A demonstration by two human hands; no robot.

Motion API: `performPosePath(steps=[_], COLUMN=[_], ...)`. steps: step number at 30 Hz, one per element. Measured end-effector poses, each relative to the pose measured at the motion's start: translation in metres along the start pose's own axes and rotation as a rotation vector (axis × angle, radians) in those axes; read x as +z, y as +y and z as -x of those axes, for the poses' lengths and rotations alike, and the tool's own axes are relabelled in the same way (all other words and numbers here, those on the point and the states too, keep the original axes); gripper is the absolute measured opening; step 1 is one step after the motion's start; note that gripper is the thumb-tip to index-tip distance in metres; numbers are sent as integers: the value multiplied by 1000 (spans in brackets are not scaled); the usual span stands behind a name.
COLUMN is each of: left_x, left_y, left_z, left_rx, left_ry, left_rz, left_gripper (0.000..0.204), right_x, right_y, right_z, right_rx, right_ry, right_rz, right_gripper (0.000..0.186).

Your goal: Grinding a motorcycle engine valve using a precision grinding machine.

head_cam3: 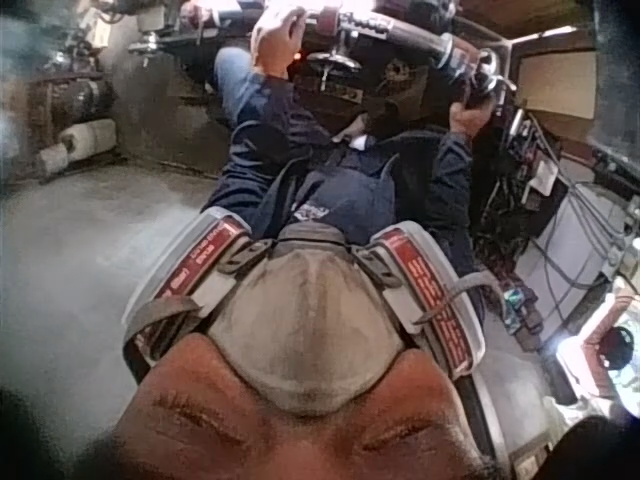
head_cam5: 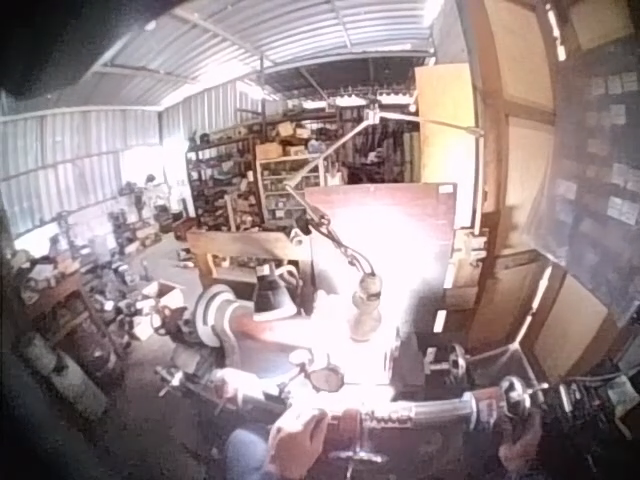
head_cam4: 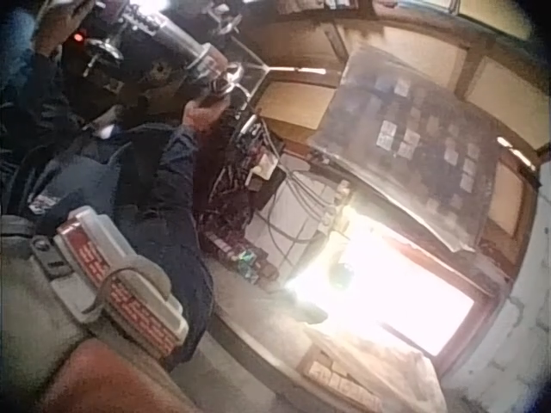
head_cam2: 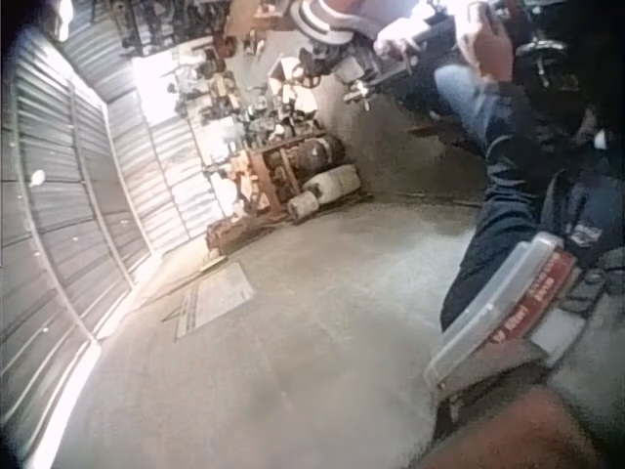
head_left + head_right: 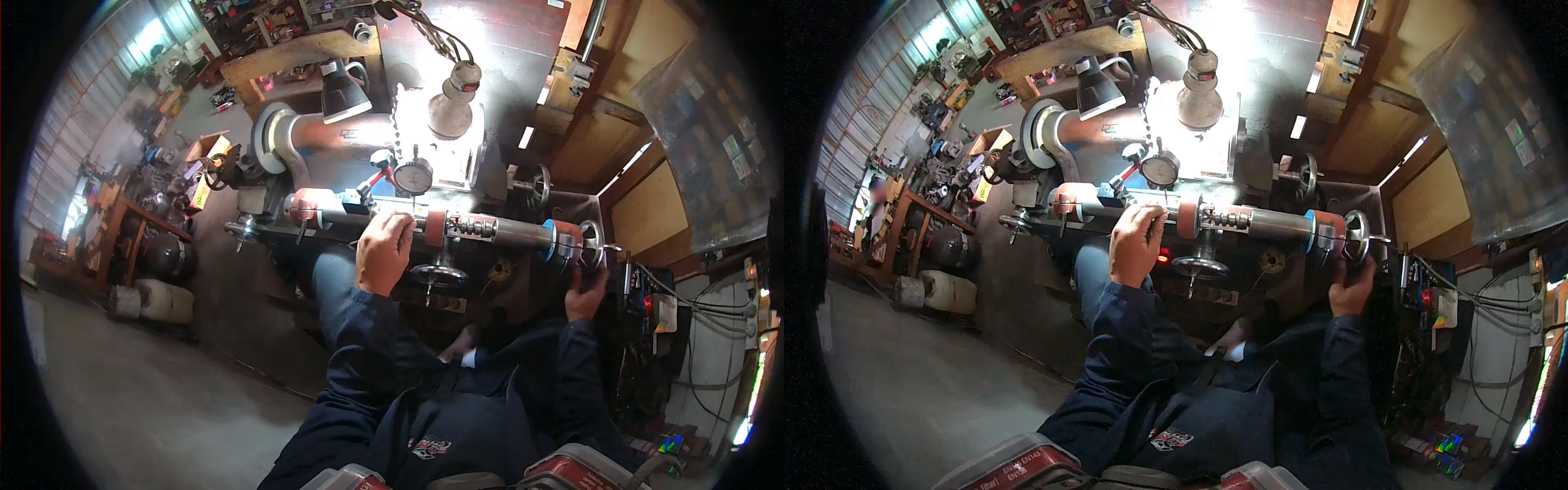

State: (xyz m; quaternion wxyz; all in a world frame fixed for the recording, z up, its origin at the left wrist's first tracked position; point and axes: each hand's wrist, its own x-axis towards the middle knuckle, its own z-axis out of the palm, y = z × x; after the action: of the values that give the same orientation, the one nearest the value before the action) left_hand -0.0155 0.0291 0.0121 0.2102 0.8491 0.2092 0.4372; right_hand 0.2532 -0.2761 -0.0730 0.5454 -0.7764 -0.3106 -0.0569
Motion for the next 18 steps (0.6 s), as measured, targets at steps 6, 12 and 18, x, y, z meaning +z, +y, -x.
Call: performPosePath(steps=[6, 12, 18], left_x=[-9, 8, 16], left_y=[2, 6, 1], left_z=[-6, 4, 17], left_rx=[142, -101, -41], left_ry=[-63, -118, 56], left_rz=[-240, -173, -54], left_gripper=[8, 13, 13], right_x=[-33, -33, 10], right_y=[-46, -77, -80], right_z=[-47, -123, -113], right_rx=[-398, -54, -21], right_ry=[414, 45, -194], right_rz=[295, 315, 942], right_gripper=[34, 28, 37])
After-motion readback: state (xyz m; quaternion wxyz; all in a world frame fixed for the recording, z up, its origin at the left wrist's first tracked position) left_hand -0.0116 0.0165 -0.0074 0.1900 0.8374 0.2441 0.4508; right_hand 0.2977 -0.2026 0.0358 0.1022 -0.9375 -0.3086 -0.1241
